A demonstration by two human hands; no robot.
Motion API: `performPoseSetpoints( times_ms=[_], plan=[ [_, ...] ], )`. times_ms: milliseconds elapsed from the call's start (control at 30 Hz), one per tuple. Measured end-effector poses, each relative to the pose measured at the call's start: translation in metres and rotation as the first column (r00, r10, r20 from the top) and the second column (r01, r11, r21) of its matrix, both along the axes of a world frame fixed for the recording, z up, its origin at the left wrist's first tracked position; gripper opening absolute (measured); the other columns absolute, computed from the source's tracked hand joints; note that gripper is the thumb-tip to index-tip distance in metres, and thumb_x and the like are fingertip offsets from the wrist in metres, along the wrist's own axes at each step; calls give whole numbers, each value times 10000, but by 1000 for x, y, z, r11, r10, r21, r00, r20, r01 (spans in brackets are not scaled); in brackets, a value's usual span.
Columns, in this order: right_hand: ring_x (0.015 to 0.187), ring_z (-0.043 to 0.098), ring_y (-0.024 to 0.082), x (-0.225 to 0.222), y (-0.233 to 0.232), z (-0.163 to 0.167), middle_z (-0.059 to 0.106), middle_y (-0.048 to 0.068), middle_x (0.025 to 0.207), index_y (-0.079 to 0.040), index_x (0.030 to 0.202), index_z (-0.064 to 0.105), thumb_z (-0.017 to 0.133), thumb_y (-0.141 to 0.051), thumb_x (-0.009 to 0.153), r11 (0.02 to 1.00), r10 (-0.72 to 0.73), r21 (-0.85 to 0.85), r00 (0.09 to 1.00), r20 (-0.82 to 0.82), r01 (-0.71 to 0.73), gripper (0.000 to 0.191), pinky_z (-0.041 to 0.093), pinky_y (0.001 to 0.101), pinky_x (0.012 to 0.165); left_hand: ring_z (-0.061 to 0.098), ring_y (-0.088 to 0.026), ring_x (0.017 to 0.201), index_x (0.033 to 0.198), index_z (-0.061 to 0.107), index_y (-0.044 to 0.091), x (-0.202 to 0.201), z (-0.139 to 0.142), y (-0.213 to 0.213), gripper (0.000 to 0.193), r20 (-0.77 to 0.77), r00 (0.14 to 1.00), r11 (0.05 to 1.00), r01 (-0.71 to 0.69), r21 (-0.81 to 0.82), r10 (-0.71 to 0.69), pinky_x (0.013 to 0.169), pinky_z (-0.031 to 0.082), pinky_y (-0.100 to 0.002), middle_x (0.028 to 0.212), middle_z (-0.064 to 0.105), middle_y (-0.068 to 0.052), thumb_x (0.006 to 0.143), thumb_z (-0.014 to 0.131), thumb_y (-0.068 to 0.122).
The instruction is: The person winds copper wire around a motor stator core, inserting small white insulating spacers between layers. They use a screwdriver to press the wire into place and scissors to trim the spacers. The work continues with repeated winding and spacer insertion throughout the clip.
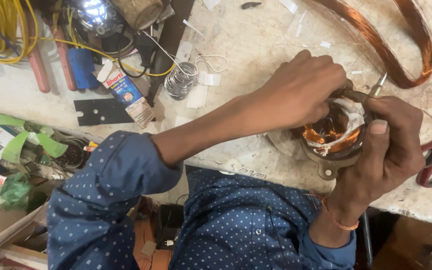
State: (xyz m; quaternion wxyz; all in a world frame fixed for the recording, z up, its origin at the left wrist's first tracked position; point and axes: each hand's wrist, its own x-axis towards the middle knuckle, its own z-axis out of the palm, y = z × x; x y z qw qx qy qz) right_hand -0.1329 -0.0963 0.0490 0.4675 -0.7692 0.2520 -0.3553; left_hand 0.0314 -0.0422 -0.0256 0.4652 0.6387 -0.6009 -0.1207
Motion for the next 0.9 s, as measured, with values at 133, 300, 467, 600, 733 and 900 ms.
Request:
performPoseSetpoints(
  times_ms=[133, 300, 467, 600, 733, 900],
  plan=[
    [1044, 560, 143, -1, -1, -2, 607, 83, 1140, 66, 1176, 670, 623, -231, 1192, 1000, -6, 1, 1000, -3, 6, 302, 457, 255, 930, 545, -287, 891, 1013, 608, 66, -4, 0, 0, 292, -33, 998, 993, -42, 107, 46, 758, 460, -463, 951, 593, -85, 754, 741, 68],
    [1042, 558, 144, 0, -1, -4, 613, 88, 1139, 75, 1173, 669, 642, -273, 1199, 1000, 2, -13, 1000, 9, -2, 350, 451, 252, 931, 538, -286, 878, 1054, 604, 54, -8, -1, 4, 325, -34, 998, 996, -53, 68, 55, 749, 450, -453, 970, 586, -101, 761, 742, 65],
    [1068, 573, 143, -1, -3, -4, 617, 96, 1177, 70, 1210, 656, 636, -362, 1215, 1000, 27, -7, 999, 24, -27, 433, 475, 251, 957, 586, -223, 893, 1140, 627, 76, 6, 3, 10, 294, -64, 997, 994, 42, 103, -36, 834, 495, -430, 998, 627, -58, 879, 750, 134],
    [1197, 643, 163, -3, -6, -4, 648, 104, 1271, 3, 1338, 587, 592, -539, 1142, 999, 30, -15, 999, 28, -30, 576, 520, 287, 1053, 625, -203, 1125, 1249, 598, 36, 5, 21, 30, 292, -145, 988, 998, -60, -34, 55, 1039, 528, -370, 1235, 618, -86, 1025, 693, 198],
    [1338, 644, 204, -9, -10, -14, 624, 117, 1415, -43, 1470, 488, 570, -614, 1090, 994, 35, 95, 988, 154, -50, 692, 534, 364, 1197, 599, -279, 1178, 1249, 633, 39, -22, 50, 50, 441, -14, 1000, 1000, -9, -8, 9, 1058, 493, -438, 1244, 629, -116, 937, 730, 335],
    [1315, 650, 215, -37, -17, -36, 630, 124, 1425, -35, 1491, 486, 589, -548, 1094, 952, 26, 282, 954, 299, -115, 657, 546, 387, 1157, 594, -322, 1247, 1166, 666, 29, -36, 57, 66, 484, 42, 998, 993, 48, 105, -53, 1060, 477, -477, 1206, 664, -141, 816, 796, 336]
  ],
)
